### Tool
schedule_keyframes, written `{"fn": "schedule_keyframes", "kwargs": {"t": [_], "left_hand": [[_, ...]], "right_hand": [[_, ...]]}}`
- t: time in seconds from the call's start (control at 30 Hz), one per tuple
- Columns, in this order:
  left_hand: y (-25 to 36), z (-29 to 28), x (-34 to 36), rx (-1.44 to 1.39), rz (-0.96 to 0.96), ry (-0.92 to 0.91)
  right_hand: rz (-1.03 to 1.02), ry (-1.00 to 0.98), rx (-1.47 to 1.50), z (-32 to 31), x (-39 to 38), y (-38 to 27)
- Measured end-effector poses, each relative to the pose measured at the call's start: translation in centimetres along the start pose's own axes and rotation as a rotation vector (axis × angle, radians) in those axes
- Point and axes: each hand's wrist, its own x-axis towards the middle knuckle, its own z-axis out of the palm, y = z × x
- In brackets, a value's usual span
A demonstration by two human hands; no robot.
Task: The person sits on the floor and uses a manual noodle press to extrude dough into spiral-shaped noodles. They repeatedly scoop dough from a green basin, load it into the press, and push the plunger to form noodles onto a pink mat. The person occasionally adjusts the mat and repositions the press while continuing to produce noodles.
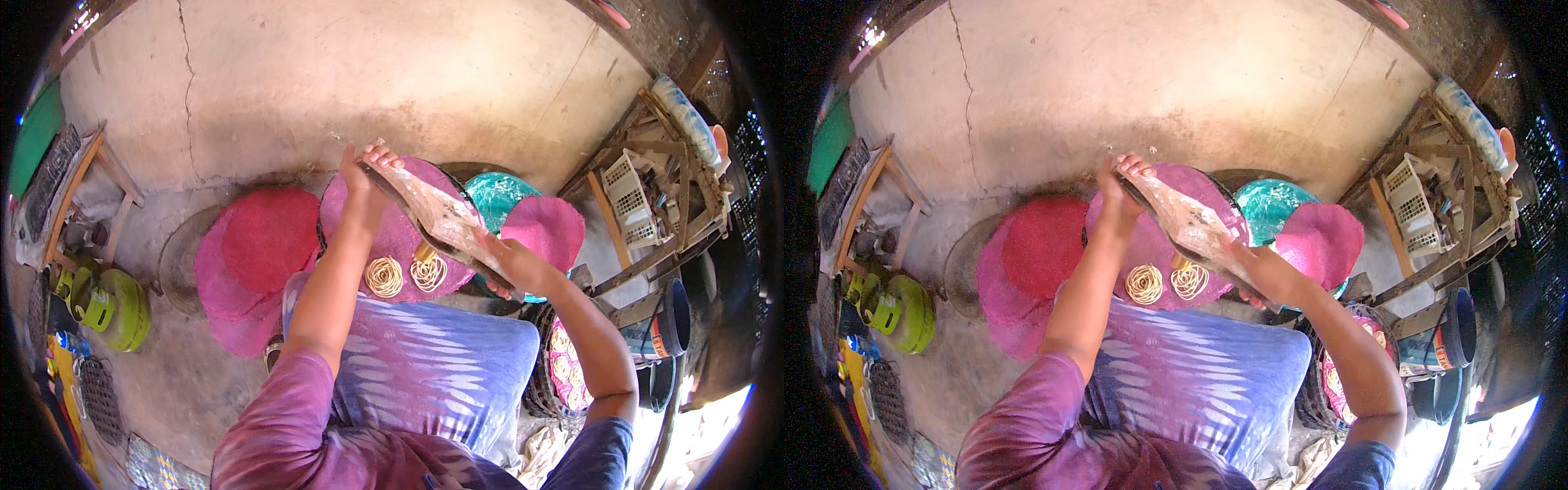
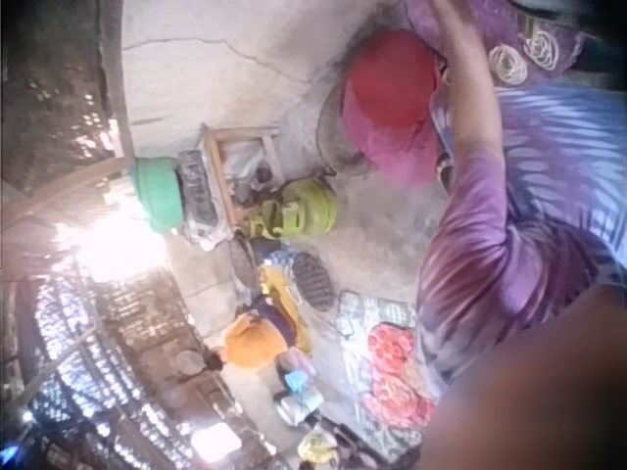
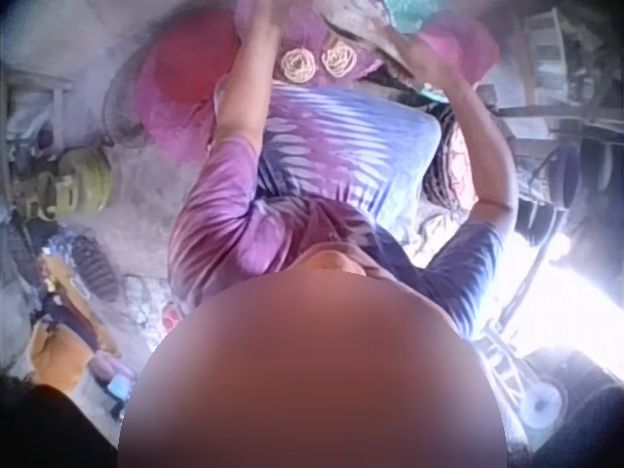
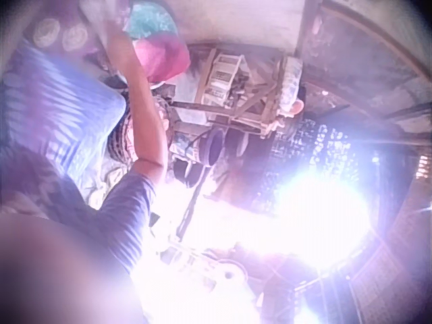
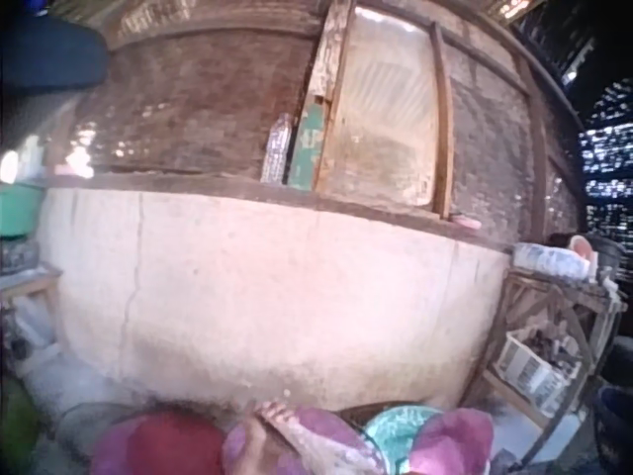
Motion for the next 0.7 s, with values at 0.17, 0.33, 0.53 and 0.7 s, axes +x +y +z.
{"fn": "schedule_keyframes", "kwargs": {"t": [0.17,0.33,0.53,0.7], "left_hand": [[-1.3,-1.6,-1.4,-0.102,-0.077,0.104],[-2.2,-3.6,-0.8,-0.16,-0.073,0.122],[1.9,-2.2,-0.2,-0.006,-0.073,0.017],[-1.3,-1.4,1.6,0.004,0.002,-0.046]], "right_hand": [[0.043,-0.02,-0.007,-0.9,-1.3,1.4],[0.02,0.026,-0.046,-0.9,1.0,2.7],[-0.121,-0.118,0.112,0.9,3.8,3.0],[0.023,-0.014,-0.055,-3.3,2.1,2.6]]}}
